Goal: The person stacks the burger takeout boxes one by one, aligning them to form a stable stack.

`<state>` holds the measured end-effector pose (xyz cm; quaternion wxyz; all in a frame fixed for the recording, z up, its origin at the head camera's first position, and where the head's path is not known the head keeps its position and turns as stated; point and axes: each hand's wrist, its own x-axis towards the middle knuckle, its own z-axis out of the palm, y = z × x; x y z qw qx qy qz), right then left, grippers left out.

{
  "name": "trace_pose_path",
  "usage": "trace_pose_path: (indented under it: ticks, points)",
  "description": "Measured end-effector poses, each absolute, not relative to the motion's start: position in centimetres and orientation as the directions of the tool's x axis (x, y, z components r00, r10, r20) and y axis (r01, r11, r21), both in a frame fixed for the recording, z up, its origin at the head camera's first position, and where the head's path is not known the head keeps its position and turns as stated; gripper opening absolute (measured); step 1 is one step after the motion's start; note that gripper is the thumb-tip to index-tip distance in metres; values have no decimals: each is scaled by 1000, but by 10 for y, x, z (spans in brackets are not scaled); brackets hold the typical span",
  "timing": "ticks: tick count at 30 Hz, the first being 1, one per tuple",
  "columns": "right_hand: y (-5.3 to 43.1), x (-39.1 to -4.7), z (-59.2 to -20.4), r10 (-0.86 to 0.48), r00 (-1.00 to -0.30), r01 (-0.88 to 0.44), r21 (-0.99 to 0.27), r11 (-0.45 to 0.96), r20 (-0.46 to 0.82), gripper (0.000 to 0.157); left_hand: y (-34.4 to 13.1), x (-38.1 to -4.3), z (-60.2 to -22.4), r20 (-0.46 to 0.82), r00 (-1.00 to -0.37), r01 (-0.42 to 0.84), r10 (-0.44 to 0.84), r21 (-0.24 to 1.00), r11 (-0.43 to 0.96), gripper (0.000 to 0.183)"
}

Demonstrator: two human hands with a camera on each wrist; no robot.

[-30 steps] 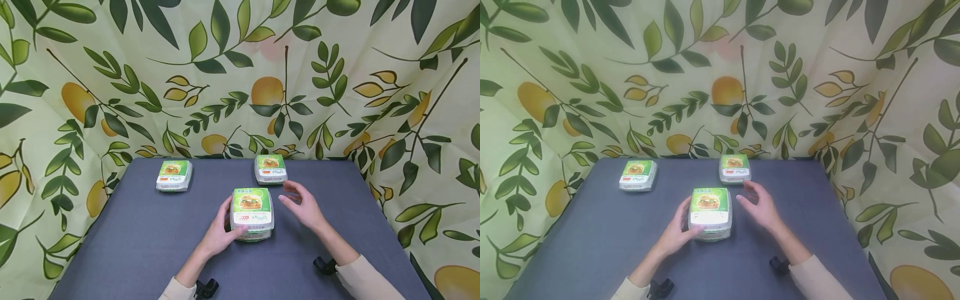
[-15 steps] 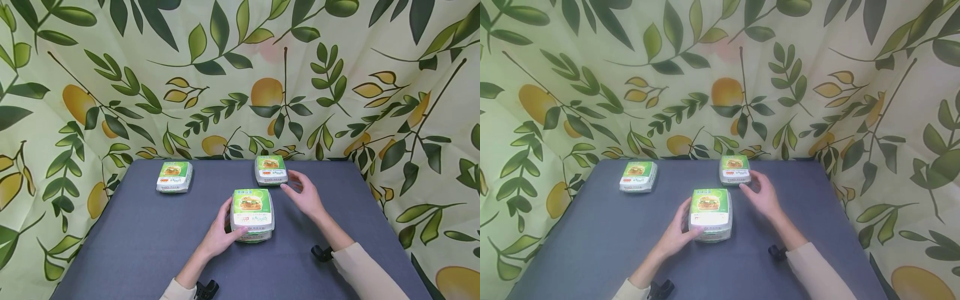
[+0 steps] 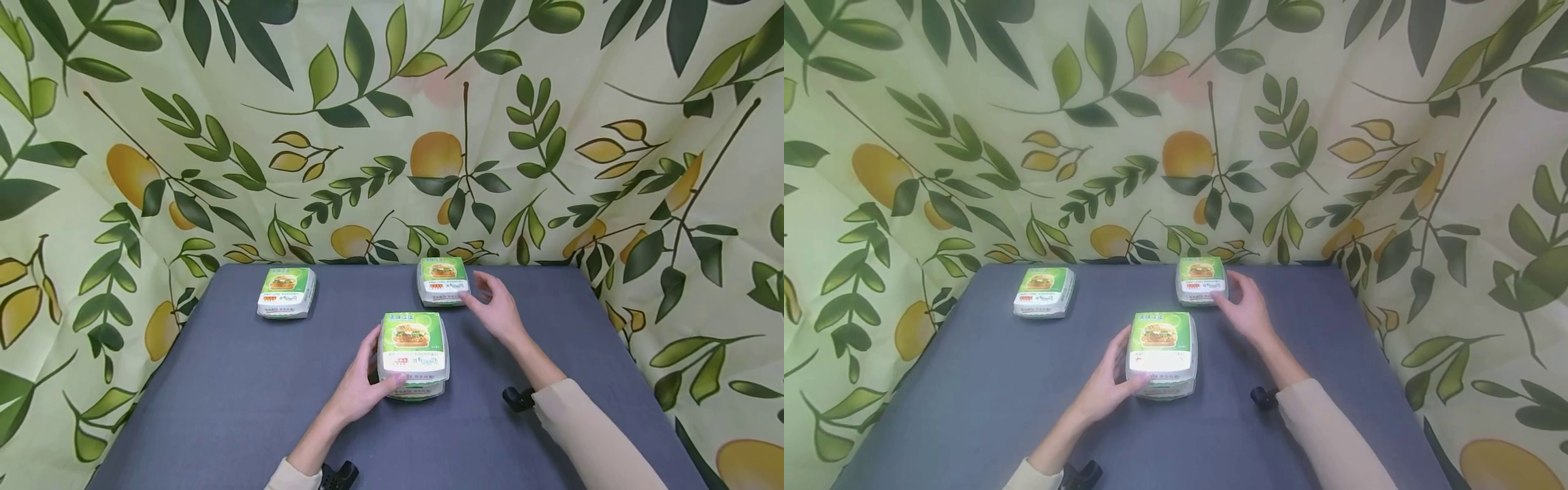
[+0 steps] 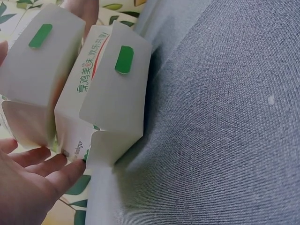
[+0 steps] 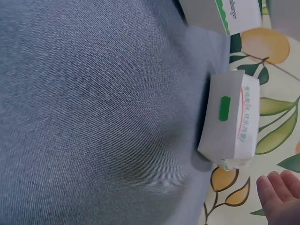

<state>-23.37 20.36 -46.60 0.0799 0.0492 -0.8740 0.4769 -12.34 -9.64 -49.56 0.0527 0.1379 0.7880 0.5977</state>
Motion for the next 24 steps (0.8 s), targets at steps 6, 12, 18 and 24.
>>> trace_pose_path:
  ticks: [6, 12, 18, 24]
  points:
    - [204, -246, -475, 7, -987, -132, -830, 541, 162, 69, -97, -123, -495, 93, -955, 165, 282, 957, 241, 97]
    - [202, -259, -484, 20, -991, -102, -844, 526, 132, 70, -97, -122, -495, 93, -955, 164, 280, 957, 240, 96]
    - [200, -268, -494, 30, -994, -71, -855, 513, 101, 71, -96, -123, -496, 91, -954, 162, 286, 958, 236, 96]
    - [197, -276, -499, 36, -996, -50, -861, 507, 79, 76, -97, -124, -497, 92, -955, 162, 281, 957, 240, 97]
